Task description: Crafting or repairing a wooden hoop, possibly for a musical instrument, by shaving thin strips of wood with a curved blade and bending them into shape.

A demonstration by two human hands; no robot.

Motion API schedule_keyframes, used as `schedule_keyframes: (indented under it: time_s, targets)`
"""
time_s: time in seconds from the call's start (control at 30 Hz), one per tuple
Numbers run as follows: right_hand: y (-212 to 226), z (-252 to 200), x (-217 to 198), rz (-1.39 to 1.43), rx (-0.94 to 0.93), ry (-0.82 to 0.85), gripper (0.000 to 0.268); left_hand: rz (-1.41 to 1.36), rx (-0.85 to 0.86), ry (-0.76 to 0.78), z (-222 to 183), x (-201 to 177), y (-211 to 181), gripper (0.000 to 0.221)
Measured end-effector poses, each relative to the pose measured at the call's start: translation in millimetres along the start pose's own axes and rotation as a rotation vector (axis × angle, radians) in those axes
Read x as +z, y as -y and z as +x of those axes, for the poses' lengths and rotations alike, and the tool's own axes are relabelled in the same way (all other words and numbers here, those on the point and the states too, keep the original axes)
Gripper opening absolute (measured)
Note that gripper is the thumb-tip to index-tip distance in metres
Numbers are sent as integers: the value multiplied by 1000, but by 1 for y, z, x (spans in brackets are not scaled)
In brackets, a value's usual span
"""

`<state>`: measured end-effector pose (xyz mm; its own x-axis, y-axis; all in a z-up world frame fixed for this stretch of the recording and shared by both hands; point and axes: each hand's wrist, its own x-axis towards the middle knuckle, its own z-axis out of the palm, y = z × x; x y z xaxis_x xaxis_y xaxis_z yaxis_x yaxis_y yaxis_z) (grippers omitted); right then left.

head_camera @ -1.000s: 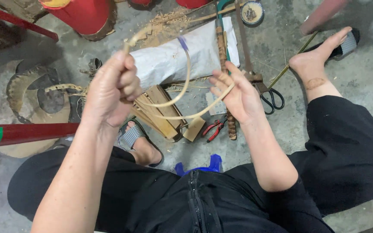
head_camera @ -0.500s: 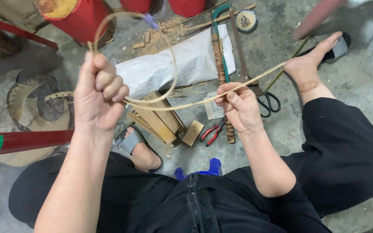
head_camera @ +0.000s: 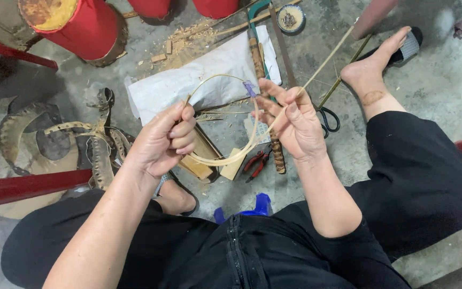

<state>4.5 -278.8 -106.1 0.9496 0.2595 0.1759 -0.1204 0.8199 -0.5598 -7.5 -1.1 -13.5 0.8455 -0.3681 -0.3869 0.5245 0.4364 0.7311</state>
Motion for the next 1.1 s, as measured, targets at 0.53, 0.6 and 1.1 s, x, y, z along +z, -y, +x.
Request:
schedule_keyframes:
  time_s: [0.53, 0.6, 1.1]
  targets:
    - [3, -4, -18, 88, 160, 221, 4, -3, 53, -9, -10, -4, -5, 22]
    - [6, -3, -16, 68, 150, 288, 9, 7, 72, -27, -14, -5, -11, 23]
    - [-1, -11, -15, 123, 237, 49, 4, -13, -34, 53, -7, -2, 21, 23]
